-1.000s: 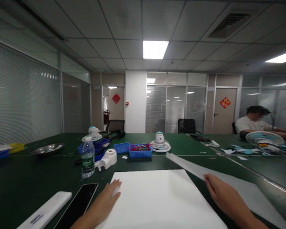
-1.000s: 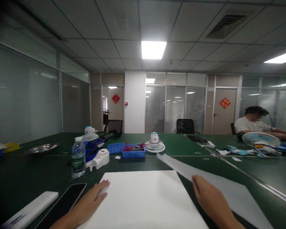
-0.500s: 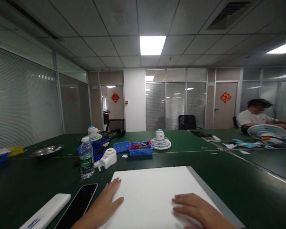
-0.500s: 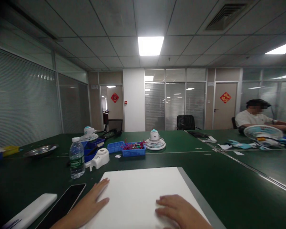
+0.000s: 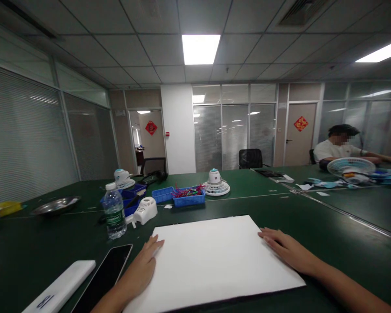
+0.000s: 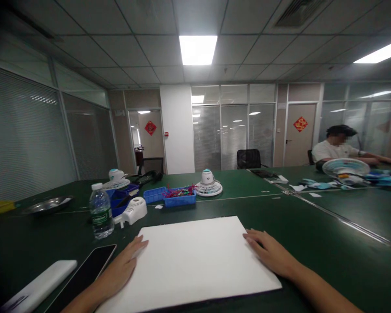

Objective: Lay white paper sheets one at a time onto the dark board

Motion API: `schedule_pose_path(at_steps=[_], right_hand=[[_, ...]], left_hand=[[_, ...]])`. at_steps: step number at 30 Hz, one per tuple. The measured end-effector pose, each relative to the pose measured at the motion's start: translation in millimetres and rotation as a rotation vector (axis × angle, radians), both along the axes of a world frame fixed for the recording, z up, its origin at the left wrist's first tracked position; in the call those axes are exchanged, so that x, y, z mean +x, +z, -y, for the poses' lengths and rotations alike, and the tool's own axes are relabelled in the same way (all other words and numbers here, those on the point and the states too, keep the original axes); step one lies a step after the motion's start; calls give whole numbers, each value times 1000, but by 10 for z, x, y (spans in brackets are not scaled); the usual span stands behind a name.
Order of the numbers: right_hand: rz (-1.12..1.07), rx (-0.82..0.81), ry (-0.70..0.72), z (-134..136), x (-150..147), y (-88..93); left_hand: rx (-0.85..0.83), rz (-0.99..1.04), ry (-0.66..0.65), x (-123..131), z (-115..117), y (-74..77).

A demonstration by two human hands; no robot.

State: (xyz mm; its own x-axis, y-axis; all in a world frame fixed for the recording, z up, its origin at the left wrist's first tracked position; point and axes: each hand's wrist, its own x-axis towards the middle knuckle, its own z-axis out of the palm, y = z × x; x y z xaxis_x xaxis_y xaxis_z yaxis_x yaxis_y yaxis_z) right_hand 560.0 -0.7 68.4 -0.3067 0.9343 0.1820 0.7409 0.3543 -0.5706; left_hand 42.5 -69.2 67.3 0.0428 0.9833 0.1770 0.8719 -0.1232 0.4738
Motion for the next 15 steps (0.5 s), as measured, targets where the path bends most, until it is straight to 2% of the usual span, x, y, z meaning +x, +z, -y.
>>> schedule_pose_path(at_steps=[4,7,10,13,15], right_hand=[[-5,-6,-22,-9,-73,-70],[-165,-90,-97,-38,-143,-73],[-526,-238,-126,-23,-227,20],[-967,-412,-135,70,-307,186],[-1173,-493,-119,154,-348,291]], left_hand=[[-9,-64,-7,12,53,41],[-7,-113,-9,19,81,50],[-2,-153,-8,32,92,49],[5,-183,-8,43,94,50],[12,-199,-6,40,92,48]])
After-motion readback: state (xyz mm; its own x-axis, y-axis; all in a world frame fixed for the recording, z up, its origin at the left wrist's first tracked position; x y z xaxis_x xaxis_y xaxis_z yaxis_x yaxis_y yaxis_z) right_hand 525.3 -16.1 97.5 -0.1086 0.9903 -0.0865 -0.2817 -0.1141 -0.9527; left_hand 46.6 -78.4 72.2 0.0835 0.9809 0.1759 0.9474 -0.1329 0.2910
